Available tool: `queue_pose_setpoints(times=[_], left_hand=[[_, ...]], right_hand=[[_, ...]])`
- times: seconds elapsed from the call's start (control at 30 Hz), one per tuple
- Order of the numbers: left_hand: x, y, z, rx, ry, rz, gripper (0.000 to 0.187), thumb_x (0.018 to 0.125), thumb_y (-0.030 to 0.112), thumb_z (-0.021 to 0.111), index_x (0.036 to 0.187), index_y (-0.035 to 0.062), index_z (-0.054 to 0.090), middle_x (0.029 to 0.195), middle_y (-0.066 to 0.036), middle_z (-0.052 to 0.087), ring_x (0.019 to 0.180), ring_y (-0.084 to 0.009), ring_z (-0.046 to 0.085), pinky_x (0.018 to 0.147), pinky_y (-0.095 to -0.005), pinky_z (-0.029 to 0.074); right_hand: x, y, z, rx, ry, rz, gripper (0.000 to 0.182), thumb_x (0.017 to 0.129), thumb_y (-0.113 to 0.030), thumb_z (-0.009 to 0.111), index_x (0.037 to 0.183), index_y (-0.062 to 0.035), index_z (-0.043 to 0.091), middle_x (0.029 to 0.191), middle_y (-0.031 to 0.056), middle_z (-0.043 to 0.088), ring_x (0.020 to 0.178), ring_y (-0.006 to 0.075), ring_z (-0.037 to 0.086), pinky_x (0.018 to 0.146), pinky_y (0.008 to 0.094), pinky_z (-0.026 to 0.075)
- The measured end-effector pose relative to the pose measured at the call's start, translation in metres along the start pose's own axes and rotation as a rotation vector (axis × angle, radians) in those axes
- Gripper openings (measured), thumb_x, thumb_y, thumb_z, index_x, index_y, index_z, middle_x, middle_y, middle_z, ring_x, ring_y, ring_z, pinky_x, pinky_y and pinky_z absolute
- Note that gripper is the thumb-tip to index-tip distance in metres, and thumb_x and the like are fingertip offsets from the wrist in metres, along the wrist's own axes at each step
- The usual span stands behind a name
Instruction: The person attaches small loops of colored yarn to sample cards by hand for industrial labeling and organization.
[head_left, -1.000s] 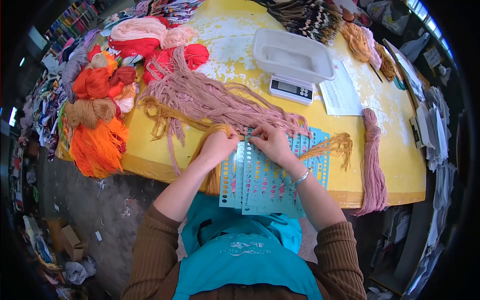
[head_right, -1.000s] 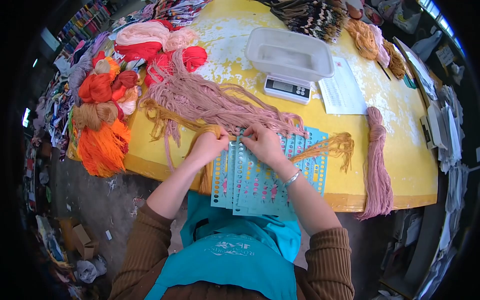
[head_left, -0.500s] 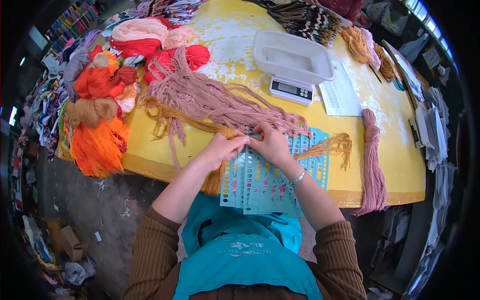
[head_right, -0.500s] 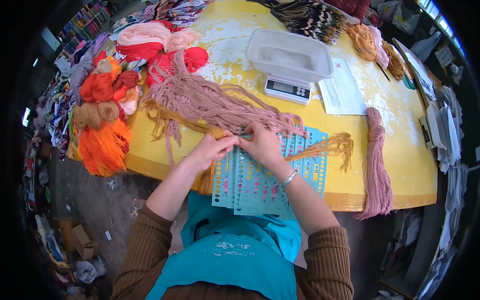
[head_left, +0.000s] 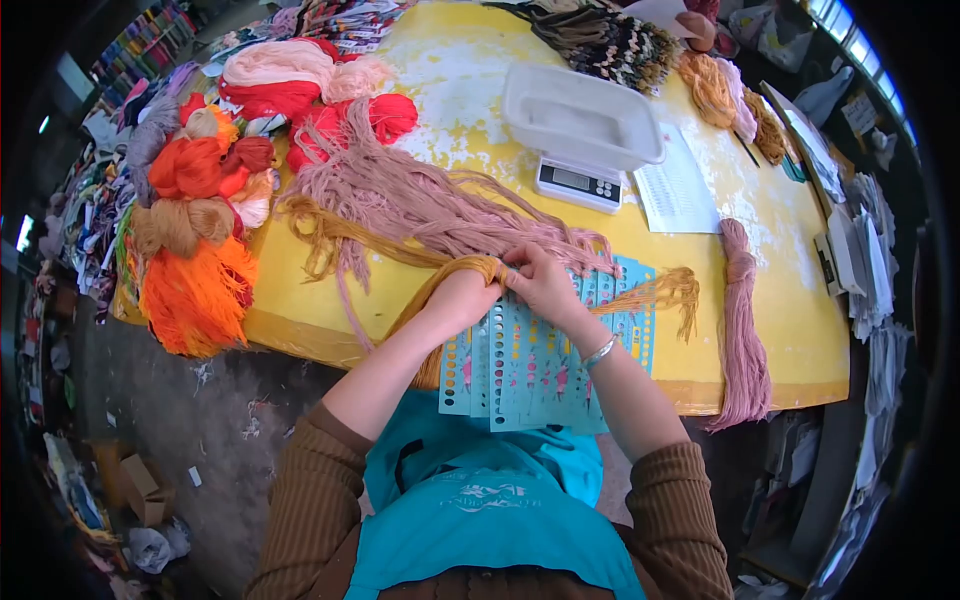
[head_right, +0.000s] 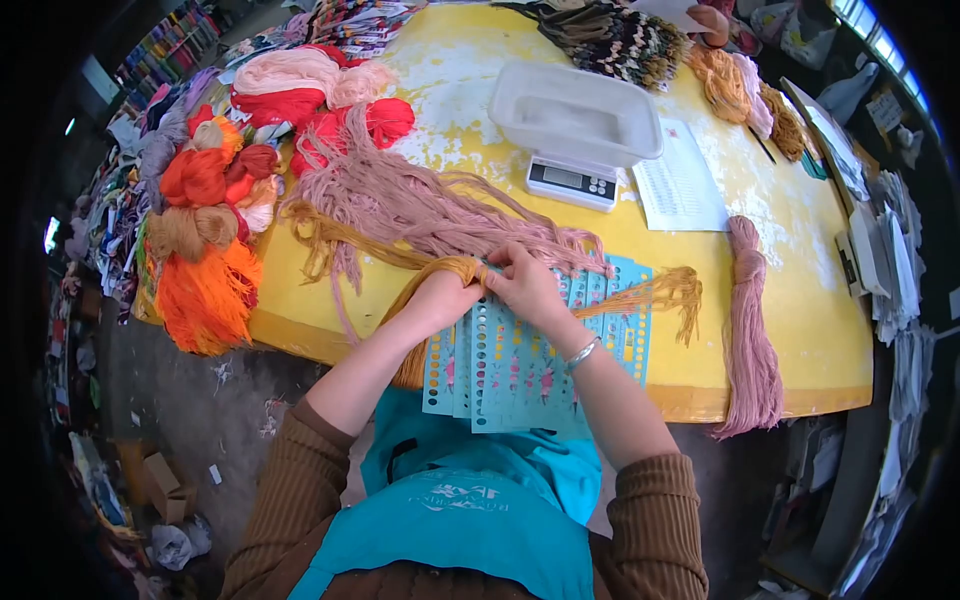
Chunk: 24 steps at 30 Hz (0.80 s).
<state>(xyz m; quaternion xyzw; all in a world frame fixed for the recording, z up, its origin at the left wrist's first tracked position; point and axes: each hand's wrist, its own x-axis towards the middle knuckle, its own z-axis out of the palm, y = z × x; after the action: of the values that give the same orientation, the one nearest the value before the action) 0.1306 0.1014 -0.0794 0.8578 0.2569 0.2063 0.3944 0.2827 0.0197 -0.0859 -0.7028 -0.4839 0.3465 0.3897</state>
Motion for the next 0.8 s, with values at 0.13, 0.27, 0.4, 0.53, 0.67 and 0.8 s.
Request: queue_pose_setpoints(times=[0.13, 0.27, 0.4, 0.53, 0.67, 0.8], left_hand=[[-0.009, 0.0, -0.036, -1.243, -0.184, -0.654, 0.013, 0.091, 0.024, 0.061, 0.082, 0.0147, 0.057, 0.052, 0.009, 0.034, 0.039, -0.0047, 0.029, 0.037, -0.0218, 0.02], [-0.044, -0.039, -0.103, -1.85, 0.074, -0.431, 0.018, 0.096, 0.019, 0.053, 0.079, 0.0143, 0.049, 0.052, 0.009, 0.026, 0.039, -0.0036, 0.024, 0.036, -0.0207, 0.02], [-0.082, -0.058, -0.165, -1.95, 0.513, -0.135, 0.017, 0.099, 0.019, 0.049, 0.083, 0.0127, 0.051, 0.055, 0.009, 0.028, 0.04, -0.0032, 0.025, 0.037, -0.0201, 0.021], [-0.077, -0.031, -0.14, -1.206, 0.537, -0.589, 0.011, 0.092, 0.02, 0.062, 0.084, 0.013, 0.058, 0.061, 0.006, 0.042, 0.042, -0.0016, 0.029, 0.04, -0.0194, 0.024], [-0.066, -0.037, -0.088, -0.112, 0.27, -0.14, 0.026, 0.08, 0.011, 0.071, 0.105, 0.0062, 0.064, 0.091, -0.007, 0.061, 0.083, -0.0191, 0.06, 0.073, -0.0311, 0.048], [-0.058, -0.031, -0.069, 0.224, 0.196, -0.147, 0.021, 0.078, 0.011, 0.071, 0.094, 0.0031, 0.06, 0.099, -0.016, 0.056, 0.093, -0.0316, 0.058, 0.081, -0.0426, 0.046]], right_hand=[[-0.003, -0.022, -0.001, -0.2, 0.053, 0.062, 0.045, 0.089, -0.049, 0.058, 0.105, -0.0066, 0.059, 0.076, 0.0096, 0.067, 0.076, 0.0292, 0.067, 0.068, 0.0397, 0.051], [-0.007, -0.034, -0.003, -0.268, 0.044, 0.045, 0.048, 0.09, -0.052, 0.055, 0.106, -0.0071, 0.059, 0.08, 0.0098, 0.067, 0.079, 0.0304, 0.066, 0.07, 0.0417, 0.05], [-0.012, -0.036, 0.005, -0.379, 0.095, 0.005, 0.041, 0.088, -0.045, 0.06, 0.108, -0.0091, 0.057, 0.079, 0.0091, 0.067, 0.076, 0.0278, 0.067, 0.068, 0.0406, 0.05], [-0.015, -0.034, 0.005, -0.441, 0.074, -0.053, 0.03, 0.082, -0.025, 0.065, 0.107, -0.0106, 0.057, 0.075, 0.0076, 0.066, 0.071, 0.0265, 0.066, 0.065, 0.0395, 0.05], [-0.018, -0.042, -0.001, -0.42, -0.058, -0.046, 0.025, 0.079, -0.018, 0.061, 0.102, -0.009, 0.056, 0.087, 0.0112, 0.066, 0.083, 0.0317, 0.065, 0.069, 0.0443, 0.051], [-0.014, -0.036, 0.011, -0.524, 0.089, -0.359, 0.019, 0.077, -0.013, 0.062, 0.094, -0.0064, 0.058, 0.094, 0.0123, 0.062, 0.085, 0.0334, 0.063, 0.07, 0.0447, 0.051]])
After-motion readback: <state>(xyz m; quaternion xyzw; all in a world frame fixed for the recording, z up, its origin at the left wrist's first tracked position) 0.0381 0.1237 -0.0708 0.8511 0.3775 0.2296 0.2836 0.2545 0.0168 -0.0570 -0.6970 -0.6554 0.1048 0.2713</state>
